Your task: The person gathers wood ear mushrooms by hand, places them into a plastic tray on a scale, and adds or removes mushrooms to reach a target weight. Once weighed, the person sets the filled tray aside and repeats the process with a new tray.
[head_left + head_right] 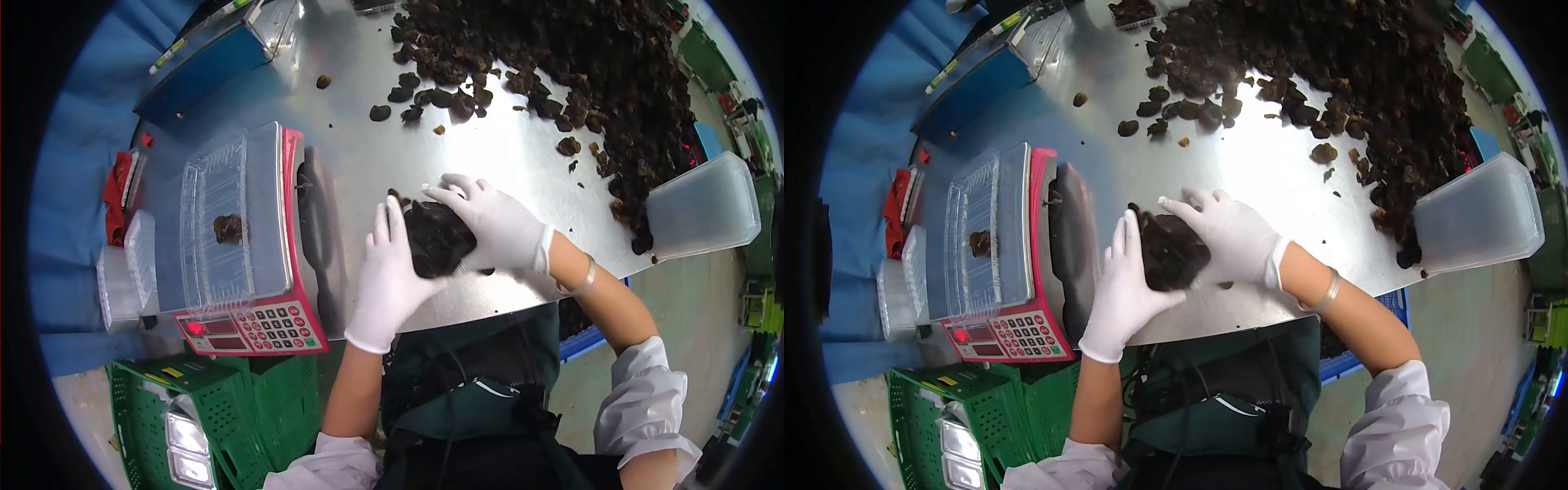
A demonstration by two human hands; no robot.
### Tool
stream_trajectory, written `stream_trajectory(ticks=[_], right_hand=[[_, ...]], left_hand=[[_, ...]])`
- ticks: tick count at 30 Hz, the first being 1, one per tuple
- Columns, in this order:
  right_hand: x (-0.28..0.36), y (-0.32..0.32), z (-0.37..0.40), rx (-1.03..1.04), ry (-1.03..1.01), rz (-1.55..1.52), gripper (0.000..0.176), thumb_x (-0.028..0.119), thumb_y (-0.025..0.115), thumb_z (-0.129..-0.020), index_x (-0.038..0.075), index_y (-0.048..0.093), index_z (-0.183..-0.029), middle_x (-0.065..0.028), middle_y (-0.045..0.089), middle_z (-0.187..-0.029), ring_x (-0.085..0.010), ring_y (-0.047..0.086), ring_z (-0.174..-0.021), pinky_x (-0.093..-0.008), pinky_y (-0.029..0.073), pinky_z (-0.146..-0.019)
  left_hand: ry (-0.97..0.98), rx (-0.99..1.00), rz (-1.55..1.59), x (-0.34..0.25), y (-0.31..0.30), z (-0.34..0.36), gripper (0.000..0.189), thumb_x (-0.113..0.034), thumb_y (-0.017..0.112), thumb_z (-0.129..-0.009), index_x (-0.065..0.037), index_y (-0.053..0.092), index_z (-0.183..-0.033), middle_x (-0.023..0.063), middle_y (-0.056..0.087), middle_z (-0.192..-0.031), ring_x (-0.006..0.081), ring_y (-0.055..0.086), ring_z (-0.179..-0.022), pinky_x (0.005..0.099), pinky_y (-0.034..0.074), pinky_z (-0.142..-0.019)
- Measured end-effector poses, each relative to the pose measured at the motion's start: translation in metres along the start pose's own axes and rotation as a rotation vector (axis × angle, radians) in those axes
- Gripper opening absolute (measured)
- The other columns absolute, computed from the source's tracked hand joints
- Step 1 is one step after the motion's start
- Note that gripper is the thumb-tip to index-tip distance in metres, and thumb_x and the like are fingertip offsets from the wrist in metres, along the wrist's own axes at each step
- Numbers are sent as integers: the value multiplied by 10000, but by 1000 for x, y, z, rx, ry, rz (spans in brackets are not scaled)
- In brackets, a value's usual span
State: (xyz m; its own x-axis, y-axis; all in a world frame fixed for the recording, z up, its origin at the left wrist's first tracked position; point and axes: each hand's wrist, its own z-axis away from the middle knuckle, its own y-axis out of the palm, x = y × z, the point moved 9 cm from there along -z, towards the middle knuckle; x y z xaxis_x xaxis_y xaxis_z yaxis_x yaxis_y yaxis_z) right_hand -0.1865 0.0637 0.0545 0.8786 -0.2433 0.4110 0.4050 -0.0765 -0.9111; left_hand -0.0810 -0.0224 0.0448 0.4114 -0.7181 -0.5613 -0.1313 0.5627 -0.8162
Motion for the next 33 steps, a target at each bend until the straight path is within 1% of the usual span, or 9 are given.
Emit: stream_trajectory(ticks=[2, 5, 12, 13, 18, 24, 28, 32, 33], right_hand=[[1, -5, -12, -106, -51, -36, 957, 269, 864, -652, 126, 409, -1482, -207, 491, -1367, -386, 570, -1145, -430, 513, -973], [-12, -1, -31, -63, 36, -355, 673, 65, 752, -731, 85, 501, -1355, -175, 581, -1263, -324, 637, -1095, -392, 500, -1013], [39, -60, -63, -105, -144, -757, 646, -61, 717, -712, 50, 538, -1322, -115, 617, -1215, -203, 597, -1181, -344, 462, -1060], [55, -69, -74, -143, -216, -727, 600, -62, 682, -716, 56, 566, -1292, -99, 619, -1156, -206, 630, -1132, -354, 542, -940], [168, -97, -145, -54, -580, -527, 628, -36, 735, -699, 62, 553, -1292, -141, 593, -1201, -298, 585, -1167, -374, 470, -1031], [231, -67, -224, 139, -716, -251, 638, 3, 724, -717, 103, 569, -1328, -185, 548, -1308, -371, 553, -1204, -395, 467, -1057], [209, -51, -235, 256, -586, -103, 679, -21, 649, -730, 114, 553, -1388, -208, 463, -1474, -404, 479, -1328, -424, 433, -1112], [167, -112, -173, -254, -699, -159, 536, 3, 585, -815, 71, 584, -1347, -196, 560, -1379, -396, 569, -1222, -424, 459, -1070], [150, -112, -155, -150, -582, -225, 488, 11, 570, -842, 61, 591, -1327, -197, 585, -1341, -388, 578, -1210, -418, 465, -1062]], left_hand=[[-1, -28, 283, -4, 3, -15, 1083, -55, 777, -694, -5, 157, -1581, 255, 354, -1484, 408, 466, -1330, 427, 419, -1113], [44, -140, 359, -2, 6, -31, 973, -25, 747, -704, -4, 265, -1549, 237, 424, -1428, 388, 517, -1286, 410, 434, -1096], [148, -503, 481, -10, -81, -6, 767, 13, 755, -738, 19, 443, -1438, 210, 546, -1321, 345, 573, -1233, 387, 465, -1053], [145, -570, 423, -9, -104, 6, 767, 13, 760, -735, 22, 446, -1435, 209, 550, -1313, 344, 578, -1225, 388, 466, -1051], [52, -796, 344, 36, -195, 60, 697, -4, 764, -764, 28, 481, -1400, 179, 583, -1262, 286, 608, -1177, 367, 475, -1017], [-182, -744, 129, 101, -230, 89, 716, -63, 760, -743, 14, 501, -1406, 157, 566, -1301, 262, 609, -1145, 358, 486, -967], [-258, -612, 108, 109, -211, 106, 819, -81, 779, -711, -32, 466, -1466, 166, 491, -1407, 281, 598, -1147, 363, 491, -953], [-246, -580, 101, 89, -213, 117, 827, -59, 772, -717, -116, 490, -1492, 203, 335, -1608, 300, 546, -1300, 371, 460, -1028], [-255, -602, 142, 91, -215, 123, 792, -47, 764, -725, -114, 516, -1474, 210, 330, -1611, 306, 517, -1342, 373, 429, -1069]])
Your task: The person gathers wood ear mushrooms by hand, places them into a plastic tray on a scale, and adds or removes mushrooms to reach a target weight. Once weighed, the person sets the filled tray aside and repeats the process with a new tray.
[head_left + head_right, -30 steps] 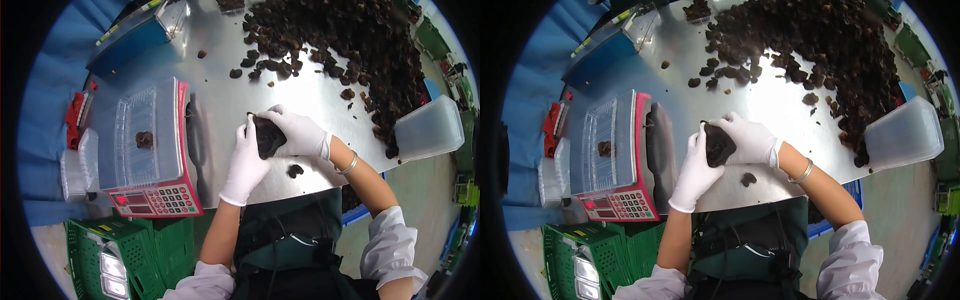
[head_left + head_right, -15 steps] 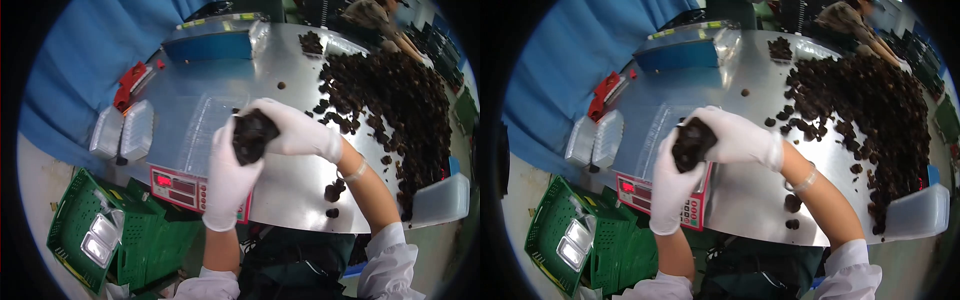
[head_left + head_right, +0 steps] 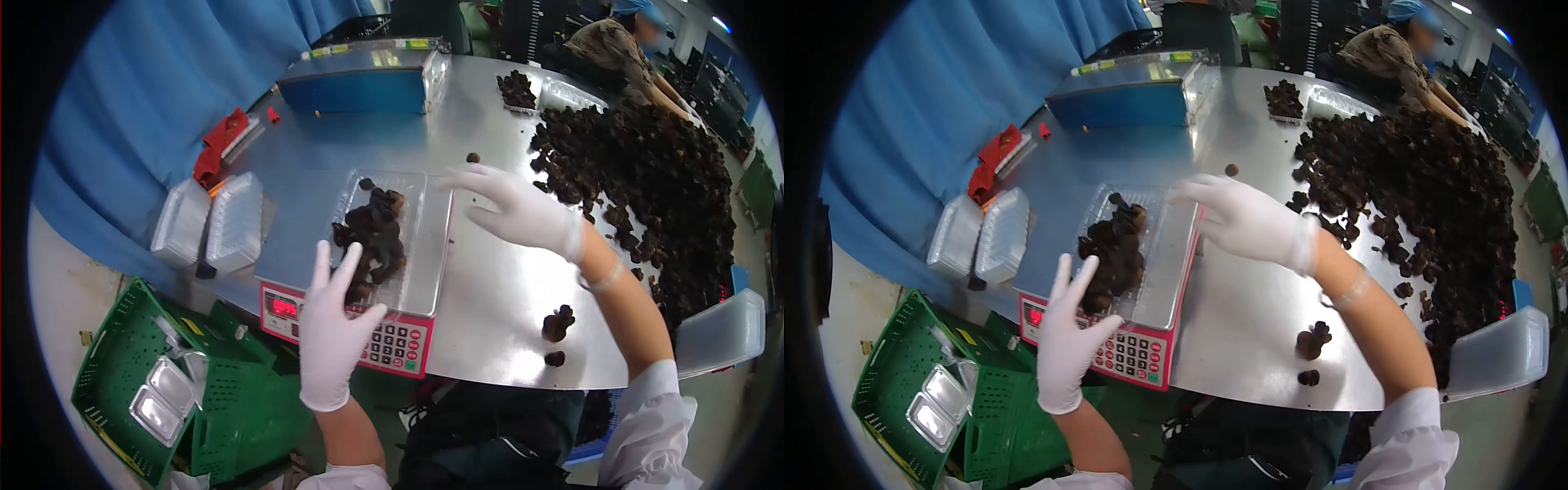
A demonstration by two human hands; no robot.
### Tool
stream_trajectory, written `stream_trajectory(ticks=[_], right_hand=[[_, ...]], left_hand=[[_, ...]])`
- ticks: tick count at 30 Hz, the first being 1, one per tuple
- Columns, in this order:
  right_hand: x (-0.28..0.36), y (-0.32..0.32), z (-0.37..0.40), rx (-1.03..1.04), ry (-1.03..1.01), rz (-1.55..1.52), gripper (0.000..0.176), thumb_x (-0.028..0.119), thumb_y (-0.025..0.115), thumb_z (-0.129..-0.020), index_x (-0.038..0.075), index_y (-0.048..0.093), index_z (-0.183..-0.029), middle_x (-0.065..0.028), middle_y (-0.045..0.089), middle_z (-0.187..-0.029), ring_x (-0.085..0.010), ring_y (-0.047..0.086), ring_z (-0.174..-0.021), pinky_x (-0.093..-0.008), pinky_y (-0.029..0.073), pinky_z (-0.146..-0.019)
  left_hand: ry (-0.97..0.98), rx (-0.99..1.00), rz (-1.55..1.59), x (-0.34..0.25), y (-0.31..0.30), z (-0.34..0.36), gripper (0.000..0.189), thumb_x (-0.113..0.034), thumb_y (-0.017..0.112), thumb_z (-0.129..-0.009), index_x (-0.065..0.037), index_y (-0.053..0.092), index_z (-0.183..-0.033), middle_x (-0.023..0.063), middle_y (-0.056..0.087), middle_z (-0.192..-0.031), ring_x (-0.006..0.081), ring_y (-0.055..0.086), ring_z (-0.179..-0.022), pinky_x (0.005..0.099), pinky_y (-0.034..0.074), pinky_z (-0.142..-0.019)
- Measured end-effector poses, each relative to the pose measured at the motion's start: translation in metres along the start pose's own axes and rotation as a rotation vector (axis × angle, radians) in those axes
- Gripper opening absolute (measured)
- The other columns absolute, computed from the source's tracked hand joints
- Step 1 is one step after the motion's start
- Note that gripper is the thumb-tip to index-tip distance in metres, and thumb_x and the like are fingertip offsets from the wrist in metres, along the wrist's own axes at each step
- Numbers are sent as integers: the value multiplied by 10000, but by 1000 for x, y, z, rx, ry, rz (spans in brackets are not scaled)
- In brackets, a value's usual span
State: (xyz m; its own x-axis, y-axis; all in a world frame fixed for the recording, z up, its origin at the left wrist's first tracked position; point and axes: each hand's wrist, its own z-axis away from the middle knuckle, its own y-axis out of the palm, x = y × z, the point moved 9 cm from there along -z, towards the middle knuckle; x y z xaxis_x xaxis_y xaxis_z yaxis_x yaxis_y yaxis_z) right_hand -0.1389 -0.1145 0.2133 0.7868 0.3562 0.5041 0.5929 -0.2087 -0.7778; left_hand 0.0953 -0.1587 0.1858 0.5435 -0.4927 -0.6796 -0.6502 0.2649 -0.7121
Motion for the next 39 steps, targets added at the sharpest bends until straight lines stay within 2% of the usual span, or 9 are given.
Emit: stream_trajectory(ticks=[6, 10, 15, 16, 19, 24, 28, 34, 39], right_hand=[[-41, -10, 156, 185, 536, -26, 368, 59, 594, -924, 54, 615, -1291, -160, 659, -1218, -304, 628, -1111, -406, 485, -1033], [-51, 1, 222, 233, 660, 9, 362, 160, 572, -975, 18, 593, -1307, -162, 658, -1240, -310, 573, -1225, -424, 419, -1082], [-17, 50, 239, 304, 538, 247, 978, 526, 800, -757, 57, 401, -1516, -265, 426, -1484, -453, 414, -1356, -500, 333, -1159], [-8, 60, 239, 350, 494, 320, 963, 560, 759, -780, 65, 392, -1520, -247, 407, -1504, -446, 420, -1354, -497, 352, -1147], [-11, 70, 245, 244, 349, 449, 703, 496, 713, -851, 91, 533, -1396, -184, 538, -1375, -374, 536, -1239, -477, 437, -1061], [-64, 39, 254, -248, 482, 177, 78, 87, 689, -875, 60, 629, -916, -98, 621, -884, -221, 619, -765, -332, 503, -706], [-69, 19, 186, -620, 517, -186, 79, -57, 602, -921, 18, 611, -900, -38, 578, -863, -121, 513, -719, -247, 445, -680], [84, 26, -11, -485, -232, 186, 144, 138, 704, -844, 102, 669, -979, -66, 634, -967, -269, 653, -870, -375, 542, -719], [73, 88, -76, -119, -244, 132, 280, 229, 656, -928, 68, 667, -1158, -183, 620, -1224, -362, 590, -1135, -415, 487, -974]], left_hand=[[121, -298, 10, -12, -16, 16, 671, 26, 764, -740, -107, 617, -1381, 188, 482, -1513, 326, 511, -1350, 416, 395, -1113], [554, -583, 189, -52, 19, 57, 400, 79, 811, -674, -51, 723, -1042, 97, 607, -1005, 236, 604, -899, 341, 516, -755], [573, -59, 453, -70, 144, 65, 314, 27, 758, -798, -89, 747, -1089, 75, 659, -1037, 247, 665, -861, 329, 541, -729], [383, 129, 553, -53, 175, 64, 334, 16, 759, -787, -72, 734, -1109, 99, 663, -1092, 268, 637, -1023, 362, 514, -929], [358, 123, 377, -39, 204, 58, 372, -10, 764, -788, -83, 720, -1150, 100, 653, -1164, 279, 603, -1120, 389, 489, -979], [463, 255, -209, -38, 237, 57, 763, -463, 651, -888, -84, 422, -1509, 219, 389, -1528, 417, 296, -1462, 578, 122, -1224], [447, 347, -279, -52, 276, 68, 942, -630, 552, -897, 19, 323, -1540, 278, 277, -1592, 443, 199, -1506, 595, 82, -1229], [678, 791, -398, -116, 351, 127, 905, -696, 383, -951, 23, 409, -1499, 234, 418, -1536, 400, 263, -1490, 561, 69, -1234], [704, 949, -176, -137, 316, 135, 855, -663, 421, -952, 27, 477, -1453, 195, 480, -1499, 379, 354, -1442, 534, 109, -1234]])
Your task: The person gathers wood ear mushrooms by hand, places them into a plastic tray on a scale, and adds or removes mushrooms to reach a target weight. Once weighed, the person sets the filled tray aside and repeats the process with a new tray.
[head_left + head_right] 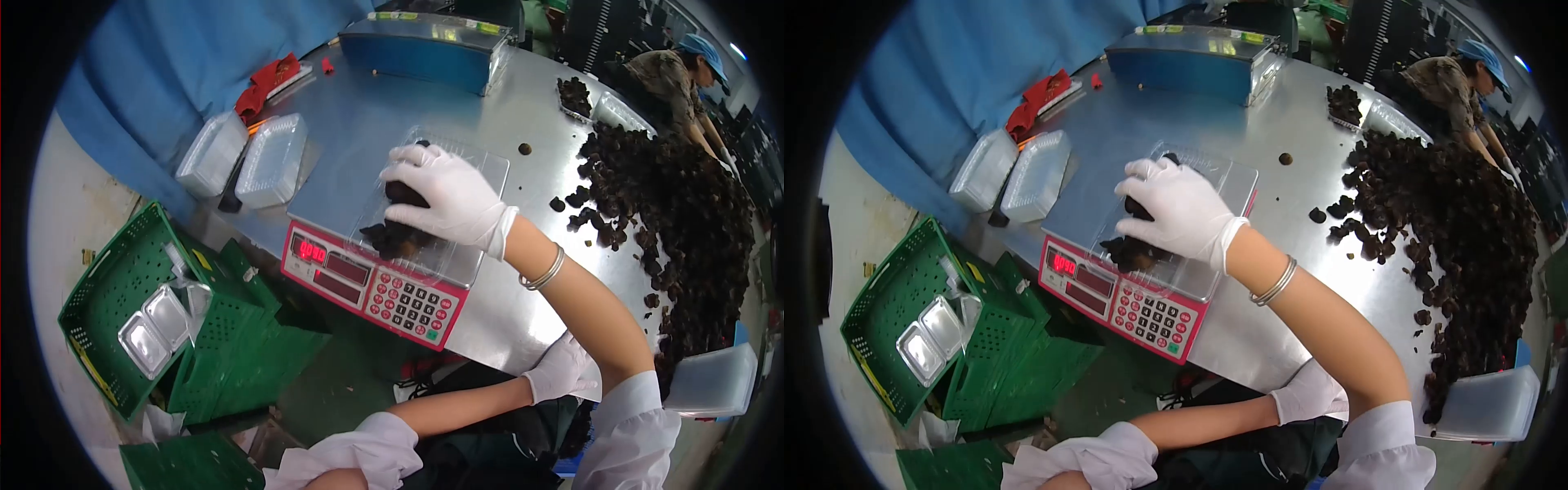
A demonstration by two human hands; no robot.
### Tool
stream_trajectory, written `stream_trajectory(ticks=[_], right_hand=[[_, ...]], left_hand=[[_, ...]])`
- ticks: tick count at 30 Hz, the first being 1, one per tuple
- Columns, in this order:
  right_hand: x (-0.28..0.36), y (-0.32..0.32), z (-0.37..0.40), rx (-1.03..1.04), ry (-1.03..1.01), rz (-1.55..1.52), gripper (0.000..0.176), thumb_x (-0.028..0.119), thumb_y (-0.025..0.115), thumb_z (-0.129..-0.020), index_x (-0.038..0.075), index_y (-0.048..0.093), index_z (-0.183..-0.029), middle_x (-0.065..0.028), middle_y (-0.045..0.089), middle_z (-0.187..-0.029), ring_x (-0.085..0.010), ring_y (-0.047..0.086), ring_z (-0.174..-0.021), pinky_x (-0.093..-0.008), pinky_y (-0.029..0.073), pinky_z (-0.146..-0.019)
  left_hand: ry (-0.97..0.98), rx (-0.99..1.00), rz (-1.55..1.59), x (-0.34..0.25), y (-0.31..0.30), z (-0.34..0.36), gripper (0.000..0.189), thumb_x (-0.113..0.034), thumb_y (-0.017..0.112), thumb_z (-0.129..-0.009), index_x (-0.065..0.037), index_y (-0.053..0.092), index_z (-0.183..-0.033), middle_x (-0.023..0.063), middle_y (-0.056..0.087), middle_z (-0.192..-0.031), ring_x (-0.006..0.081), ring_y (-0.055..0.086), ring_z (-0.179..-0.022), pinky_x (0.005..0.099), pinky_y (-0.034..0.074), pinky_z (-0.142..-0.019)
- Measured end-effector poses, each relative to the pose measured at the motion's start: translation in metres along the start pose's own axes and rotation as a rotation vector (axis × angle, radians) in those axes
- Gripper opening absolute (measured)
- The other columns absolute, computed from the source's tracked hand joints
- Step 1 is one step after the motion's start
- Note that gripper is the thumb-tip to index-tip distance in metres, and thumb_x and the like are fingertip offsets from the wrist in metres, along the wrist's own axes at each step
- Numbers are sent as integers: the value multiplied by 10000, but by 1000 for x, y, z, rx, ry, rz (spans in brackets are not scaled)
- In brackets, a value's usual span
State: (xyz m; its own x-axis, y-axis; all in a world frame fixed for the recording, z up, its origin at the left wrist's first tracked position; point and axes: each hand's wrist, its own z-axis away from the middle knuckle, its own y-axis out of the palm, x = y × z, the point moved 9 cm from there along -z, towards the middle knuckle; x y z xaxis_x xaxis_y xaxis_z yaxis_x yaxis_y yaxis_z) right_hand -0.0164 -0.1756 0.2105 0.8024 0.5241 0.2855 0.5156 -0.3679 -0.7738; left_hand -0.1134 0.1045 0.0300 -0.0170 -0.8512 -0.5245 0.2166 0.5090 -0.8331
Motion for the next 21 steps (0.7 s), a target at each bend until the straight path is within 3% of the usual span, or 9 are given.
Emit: stream_trajectory(ticks=[4, 6, 7, 10, 12, 14, 16, 17, 21], right_hand=[[-10, -16, 11, -52, -16, -139, 302, 218, 595, -985, 32, 655, -1216, -193, 620, -1249, -340, 596, -1146, -398, 473, -994], [-26, -50, 40, -167, 177, -397, 301, 212, 525, -1029, 25, 654, -1227, -178, 647, -1202, -308, 613, -1133, -368, 484, -971], [-32, -58, 62, -173, 331, -461, 306, 198, 491, -1048, 16, 644, -1241, -161, 650, -1205, -272, 614, -1119, -351, 480, -972], [-42, -62, 152, -190, 675, -564, 342, 181, 428, -1081, -8, 604, -1305, -118, 650, -1241, -195, 611, -1090, -308, 475, -973], [-48, -49, 227, -201, 841, -586, 390, 219, 435, -1084, -11, 544, -1380, -157, 587, -1371, -234, 571, -1231, -336, 440, -1052], [-32, -23, 314, -273, 992, -446, 505, 313, 496, -1054, 14, 470, -1461, -221, 468, -1494, -330, 452, -1394, -427, 360, -1147], [5, -24, 310, 334, 902, 304, 637, 401, 558, -998, 40, 421, -1506, -268, 356, -1559, -421, 318, -1469, -525, 247, -1201], [11, -26, 327, 343, 939, 339, 698, 430, 584, -962, 55, 404, -1523, -295, 347, -1550, -472, 308, -1452, -569, 209, -1203], [3, -92, 447, 54, 1396, 386, 714, 221, 629, -913, 33, 356, -1545, -280, 261, -1609, -458, 246, -1489, -508, 173, -1232]], left_hand=[[41, 7, 128, 0, -3, 9, 756, -572, 503, -954, 23, 502, -1421, 209, 512, -1447, 371, 391, -1411, 485, 185, -1226], [269, -708, 364, 0, -27, 24, 401, -336, 644, -915, 0, 668, -1132, 224, 652, -1146, 380, 600, -1103, 458, 454, -983], [280, -749, 603, 6, -35, 38, 282, -185, 670, -878, -22, 669, -1109, 201, 674, -1067, 366, 600, -1132, 435, 476, -974], [197, -849, 714, 38, -35, 74, 315, -146, 679, -864, -29, 656, -1156, 147, 683, -980, 345, 616, -1065, 436, 496, -914], [-20, -1109, 551, 71, -60, 120, 303, -126, 672, -877, -34, 666, -1166, 97, 673, -906, 301, 628, -949, 416, 504, -839], [-124, -1149, 615, 98, -68, 133, 249, -98, 652, -912, -44, 674, -1154, 73, 676, -936, 274, 597, -849, 411, 477, -807], [-90, -1155, 505, 103, -79, 135, 269, -67, 658, -888, -42, 674, -1156, 80, 661, -871, 264, 605, -807, 385, 495, -794], [-43, -1142, 417, 96, -85, 135, 275, -42, 665, -859, -48, 690, -1132, 69, 659, -876, 257, 602, -780, 381, 504, -741], [264, -1084, 49, 29, -132, 183, 273, -44, 711, -704, -98, 751, -969, 28, 635, -815, 228, 613, -756, 364, 505, -661]])
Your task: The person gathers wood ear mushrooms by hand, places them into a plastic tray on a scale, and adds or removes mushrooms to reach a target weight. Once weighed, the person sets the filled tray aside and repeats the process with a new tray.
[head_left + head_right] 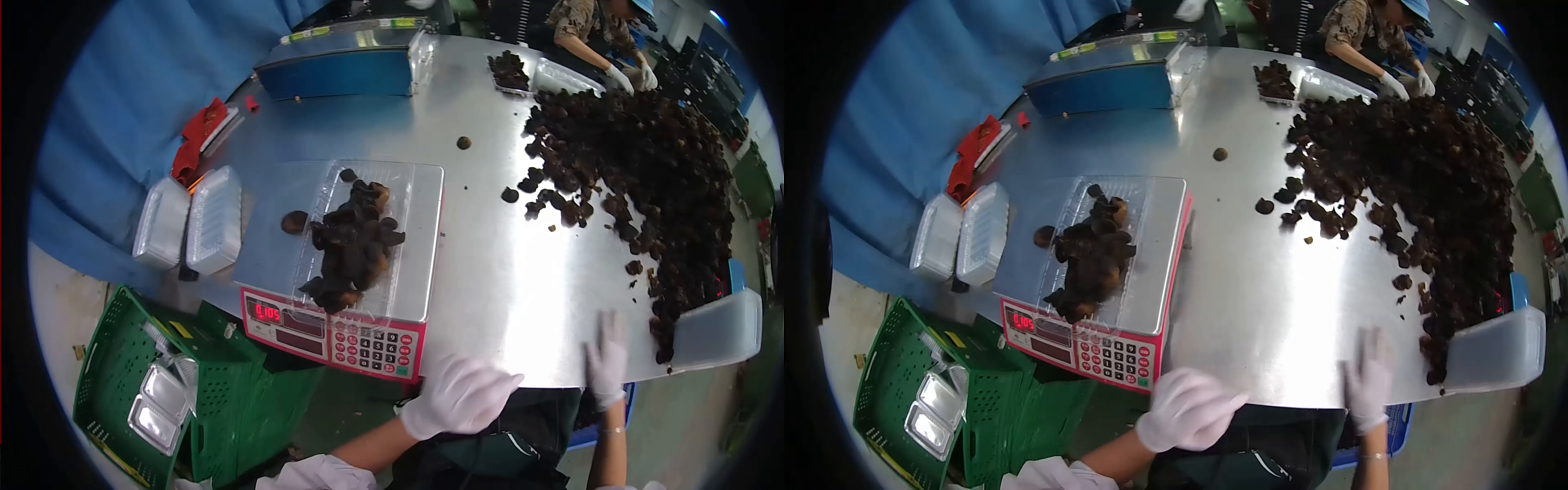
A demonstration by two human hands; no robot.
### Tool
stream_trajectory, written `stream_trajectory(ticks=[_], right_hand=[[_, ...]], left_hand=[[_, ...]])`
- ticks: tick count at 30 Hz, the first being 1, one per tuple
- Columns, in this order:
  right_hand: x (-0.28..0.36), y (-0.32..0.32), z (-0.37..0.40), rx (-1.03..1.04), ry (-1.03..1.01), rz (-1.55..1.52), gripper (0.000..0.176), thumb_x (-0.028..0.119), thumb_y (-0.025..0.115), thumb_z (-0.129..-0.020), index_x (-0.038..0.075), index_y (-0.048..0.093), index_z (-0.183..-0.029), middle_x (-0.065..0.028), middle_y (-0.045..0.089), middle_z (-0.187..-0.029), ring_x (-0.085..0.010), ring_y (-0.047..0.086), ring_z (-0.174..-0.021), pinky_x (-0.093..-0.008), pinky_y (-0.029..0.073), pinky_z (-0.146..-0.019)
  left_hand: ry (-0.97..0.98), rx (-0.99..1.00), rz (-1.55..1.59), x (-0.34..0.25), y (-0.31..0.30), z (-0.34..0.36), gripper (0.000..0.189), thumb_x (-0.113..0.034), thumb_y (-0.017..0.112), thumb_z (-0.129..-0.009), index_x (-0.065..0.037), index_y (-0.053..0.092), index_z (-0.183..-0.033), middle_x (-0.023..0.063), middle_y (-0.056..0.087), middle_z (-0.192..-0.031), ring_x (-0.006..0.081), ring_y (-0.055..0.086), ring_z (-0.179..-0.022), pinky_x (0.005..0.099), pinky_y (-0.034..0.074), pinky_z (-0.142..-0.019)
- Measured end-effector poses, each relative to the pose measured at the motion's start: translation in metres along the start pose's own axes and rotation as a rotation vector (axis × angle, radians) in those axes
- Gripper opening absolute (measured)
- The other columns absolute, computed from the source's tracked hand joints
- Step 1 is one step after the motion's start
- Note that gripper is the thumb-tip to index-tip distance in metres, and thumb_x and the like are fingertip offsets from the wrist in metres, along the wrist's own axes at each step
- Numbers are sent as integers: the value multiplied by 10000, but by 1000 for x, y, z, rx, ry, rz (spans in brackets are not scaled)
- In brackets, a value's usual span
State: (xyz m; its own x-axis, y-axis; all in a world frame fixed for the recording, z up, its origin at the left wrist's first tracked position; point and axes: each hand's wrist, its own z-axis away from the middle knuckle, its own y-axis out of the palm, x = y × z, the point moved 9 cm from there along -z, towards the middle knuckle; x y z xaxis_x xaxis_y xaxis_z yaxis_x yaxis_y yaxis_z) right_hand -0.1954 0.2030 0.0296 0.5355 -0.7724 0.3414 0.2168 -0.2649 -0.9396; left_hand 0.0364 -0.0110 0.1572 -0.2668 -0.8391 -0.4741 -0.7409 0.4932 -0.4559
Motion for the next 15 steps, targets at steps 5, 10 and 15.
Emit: stream_trajectory(ticks=[5, 10, 15], right_hand=[[-155, -39, 36, -326, 120, 71, 559, 194, 511, -1011, 39, 387, -1534, -244, 330, -1588, -396, 314, -1464, -443, 237, -1212], [-93, -55, 30, -365, 7, -197, 379, 137, 567, -984, 12, 573, -1342, -206, 472, -1478, -370, 451, -1352, -426, 344, -1146], [-5, -55, -15, -157, -264, -387, 366, 95, 598, -897, 50, 645, -1257, -229, 545, -1387, -394, 537, -1251, -448, 436, -1062]], left_hand=[[-335, -432, -467, 69, -155, -37, 244, 35, 560, -857, 26, 672, -1073, 148, 676, -1059, 267, 631, -930, 364, 488, -857], [-535, 111, -500, 211, -186, -37, 533, 4, 601, -860, -91, 570, -1383, 124, 544, -1419, 269, 481, -1349, 367, 391, -1088], [-625, 203, -399, 248, -195, -31, 329, 33, 587, -896, -2, 655, -1216, 113, 651, -1225, 223, 622, -1124, 325, 441, -1033]])
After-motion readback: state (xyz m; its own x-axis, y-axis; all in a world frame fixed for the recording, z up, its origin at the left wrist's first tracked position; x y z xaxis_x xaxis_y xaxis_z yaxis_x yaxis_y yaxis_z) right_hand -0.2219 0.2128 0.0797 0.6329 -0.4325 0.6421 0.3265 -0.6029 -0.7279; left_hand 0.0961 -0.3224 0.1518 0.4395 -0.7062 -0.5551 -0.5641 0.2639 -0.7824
